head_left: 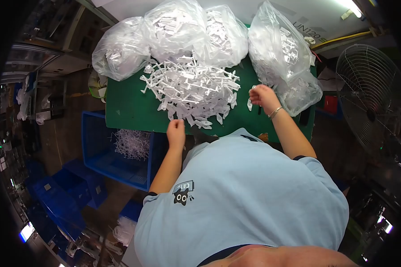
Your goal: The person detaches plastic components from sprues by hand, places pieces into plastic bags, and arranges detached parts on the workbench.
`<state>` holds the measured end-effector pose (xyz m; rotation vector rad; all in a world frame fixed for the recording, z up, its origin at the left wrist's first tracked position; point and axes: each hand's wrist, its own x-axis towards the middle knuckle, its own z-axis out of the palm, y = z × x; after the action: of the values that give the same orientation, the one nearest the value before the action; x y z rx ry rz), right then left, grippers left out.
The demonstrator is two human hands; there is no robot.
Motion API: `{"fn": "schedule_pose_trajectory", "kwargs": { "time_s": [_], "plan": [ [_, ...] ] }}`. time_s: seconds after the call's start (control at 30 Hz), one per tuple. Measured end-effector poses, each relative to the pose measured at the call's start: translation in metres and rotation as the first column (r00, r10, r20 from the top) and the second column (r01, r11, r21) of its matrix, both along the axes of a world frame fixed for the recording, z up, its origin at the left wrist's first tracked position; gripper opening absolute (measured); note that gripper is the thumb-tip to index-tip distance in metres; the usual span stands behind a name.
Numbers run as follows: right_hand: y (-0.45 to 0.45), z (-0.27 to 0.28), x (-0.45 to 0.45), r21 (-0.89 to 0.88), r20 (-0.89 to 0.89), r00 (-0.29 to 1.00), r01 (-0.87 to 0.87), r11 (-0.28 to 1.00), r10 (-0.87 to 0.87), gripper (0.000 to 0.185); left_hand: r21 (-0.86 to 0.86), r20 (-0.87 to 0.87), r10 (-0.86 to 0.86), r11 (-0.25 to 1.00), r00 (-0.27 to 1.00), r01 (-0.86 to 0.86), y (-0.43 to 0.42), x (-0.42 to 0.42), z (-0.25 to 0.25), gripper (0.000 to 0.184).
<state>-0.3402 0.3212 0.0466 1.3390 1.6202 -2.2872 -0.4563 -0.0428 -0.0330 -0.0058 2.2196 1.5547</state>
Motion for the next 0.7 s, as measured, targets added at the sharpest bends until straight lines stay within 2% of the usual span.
{"fn": "schedule_pose_trajectory", "kwargs": {
  "time_s": [0.03,0.07,0.1,0.13,0.17,0.2,0.23,0.3,0.33,0.4,0.47,0.53,0.6,0.63,0.67,0.7],
  "plan": [
    [-0.002,-0.027,0.017,0.068,0.055,0.995,-0.090,0.994,0.087,0.020,-0.197,-0.189,-0.161,0.973,0.969,0.124,0.015,0.017,0.009,0.010],
    [-0.006,-0.046,0.028,0.294,0.163,0.957,-0.279,0.914,0.240,0.022,-0.312,-0.367,-0.375,0.912,0.851,0.267,0.025,0.028,0.010,0.013],
    [-0.013,-0.058,0.034,0.475,0.299,0.885,-0.461,0.749,0.355,0.026,-0.445,-0.496,-0.567,0.816,0.658,0.368,0.032,0.037,0.010,0.018],
    [-0.024,-0.058,0.036,0.677,0.252,0.874,-0.466,0.570,0.416,0.030,-0.450,-0.487,-0.573,0.811,0.659,0.372,0.039,0.046,0.005,0.018],
    [-0.035,-0.059,0.034,0.836,0.220,0.847,-0.419,0.354,0.483,0.036,-0.511,-0.537,-0.686,0.727,0.491,0.458,0.047,0.052,0.000,0.030],
    [-0.044,-0.056,0.027,0.867,0.224,0.827,-0.410,0.282,0.515,0.044,-0.576,-0.565,-0.768,0.629,0.302,0.522,0.054,0.060,-0.006,0.041],
    [-0.047,-0.057,0.019,0.910,0.214,0.764,-0.383,0.160,0.609,0.051,-0.578,-0.556,-0.773,0.625,0.307,0.525,0.062,0.070,-0.013,0.041],
    [-0.047,-0.070,0.008,0.923,0.327,0.597,-0.369,-0.111,0.733,0.055,-0.727,-0.441,-0.804,0.580,0.398,0.367,0.078,0.087,-0.025,0.065],
    [-0.046,-0.073,0.010,0.921,0.326,0.593,-0.375,-0.106,0.736,0.055,-0.786,-0.357,-0.850,0.498,0.389,0.367,0.082,0.090,-0.029,0.077],
    [-0.043,-0.074,0.014,0.869,0.466,0.518,-0.423,-0.258,0.718,0.058,-0.793,-0.354,-0.859,0.486,0.370,0.368,0.088,0.097,-0.032,0.076],
    [-0.038,-0.067,0.027,0.874,0.458,0.536,-0.416,-0.250,0.709,0.059,-0.796,-0.356,-0.865,0.479,0.353,0.370,0.092,0.102,-0.032,0.076],
    [-0.025,-0.061,0.047,0.879,0.453,0.549,-0.409,-0.247,0.703,0.060,-0.756,-0.354,-0.897,0.441,0.264,0.484,0.092,0.107,-0.039,0.075],
    [-0.011,-0.059,0.068,0.901,0.366,0.589,-0.419,-0.115,0.721,0.056,-0.769,-0.336,-0.906,0.422,0.258,0.481,0.091,0.107,-0.042,0.073],
    [-0.005,-0.061,0.075,0.900,0.366,0.589,-0.421,-0.114,0.720,0.056,-0.781,-0.321,-0.913,0.405,0.251,0.475,0.092,0.106,-0.041,0.071],
    [0.000,-0.064,0.080,0.908,0.317,0.634,-0.417,-0.033,0.706,0.052,-0.752,-0.409,-0.883,0.470,0.232,0.462,0.093,0.104,-0.040,0.066],
    [0.002,-0.062,0.081,0.911,0.268,0.676,-0.409,0.047,0.686,0.048,-0.751,-0.409,-0.882,0.470,0.232,0.463,0.094,0.100,-0.042,0.066]
  ]
}}
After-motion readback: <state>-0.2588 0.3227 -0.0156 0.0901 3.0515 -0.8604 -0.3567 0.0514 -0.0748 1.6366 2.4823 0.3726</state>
